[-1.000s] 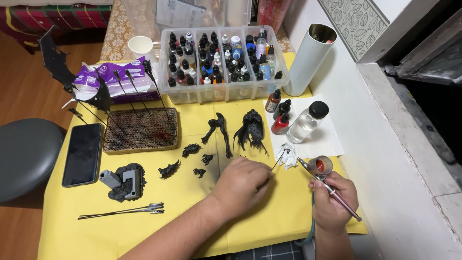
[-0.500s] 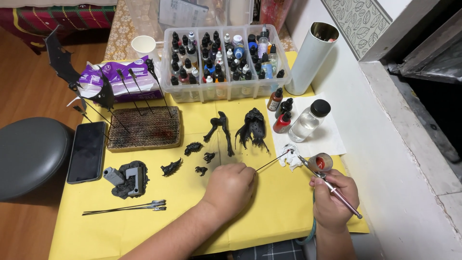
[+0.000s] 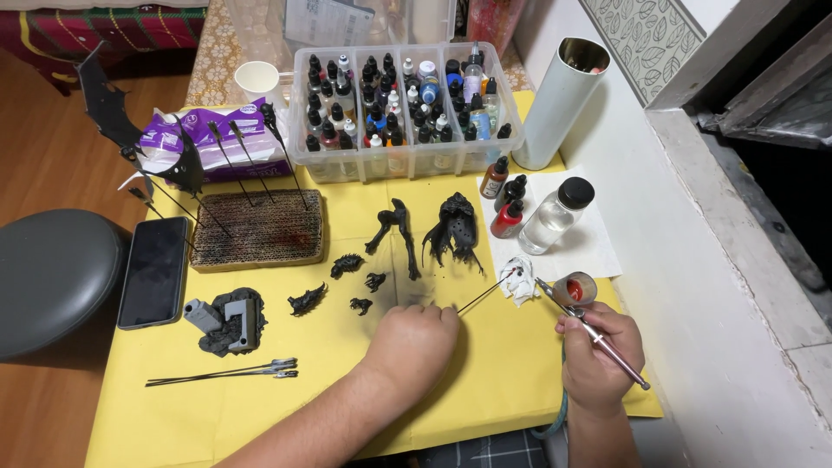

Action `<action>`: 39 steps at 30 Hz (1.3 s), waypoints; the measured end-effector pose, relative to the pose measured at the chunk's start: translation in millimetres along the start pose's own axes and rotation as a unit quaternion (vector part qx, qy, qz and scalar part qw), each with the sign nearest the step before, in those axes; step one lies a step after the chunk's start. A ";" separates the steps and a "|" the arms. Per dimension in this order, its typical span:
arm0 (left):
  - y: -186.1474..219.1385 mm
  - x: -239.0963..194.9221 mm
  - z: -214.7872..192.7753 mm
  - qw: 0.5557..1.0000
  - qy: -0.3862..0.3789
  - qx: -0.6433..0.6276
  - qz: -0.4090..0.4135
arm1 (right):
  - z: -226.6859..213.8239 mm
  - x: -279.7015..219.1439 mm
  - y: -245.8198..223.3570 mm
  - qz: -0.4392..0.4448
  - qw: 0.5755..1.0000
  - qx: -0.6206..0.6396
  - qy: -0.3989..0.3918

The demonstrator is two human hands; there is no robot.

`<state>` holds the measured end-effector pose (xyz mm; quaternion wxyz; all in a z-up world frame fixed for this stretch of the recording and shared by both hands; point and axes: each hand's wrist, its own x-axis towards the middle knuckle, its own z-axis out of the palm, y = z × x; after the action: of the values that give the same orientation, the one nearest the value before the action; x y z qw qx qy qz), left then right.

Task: Preparing an airbrush with paint and using it to paint small figurines on a workspace.

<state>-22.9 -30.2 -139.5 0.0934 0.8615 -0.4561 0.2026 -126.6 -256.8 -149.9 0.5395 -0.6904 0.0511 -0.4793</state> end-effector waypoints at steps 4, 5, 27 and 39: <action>-3.0 -1.5 0.6 0.995 -0.091 -0.030 -0.017 | 1.5 1.2 -2.0 -0.003 1.000 -0.008 0.003; -3.8 -0.9 -0.9 0.988 -0.146 -0.047 -0.034 | 0.9 0.7 -1.2 -0.002 1.000 -0.006 0.001; -11.2 1.1 -19.3 0.982 -0.147 -0.089 -0.079 | 1.1 -0.2 0.3 0.005 1.000 -0.012 0.000; -8.3 1.6 -9.4 0.988 -0.096 -0.103 -0.068 | -2.0 1.5 0.2 -0.005 0.999 -0.009 -0.034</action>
<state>-17.8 -23.5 -130.1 0.1506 0.8920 -0.4215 0.0640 -127.1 -259.2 -149.2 0.5322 -0.7113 0.0342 -0.4579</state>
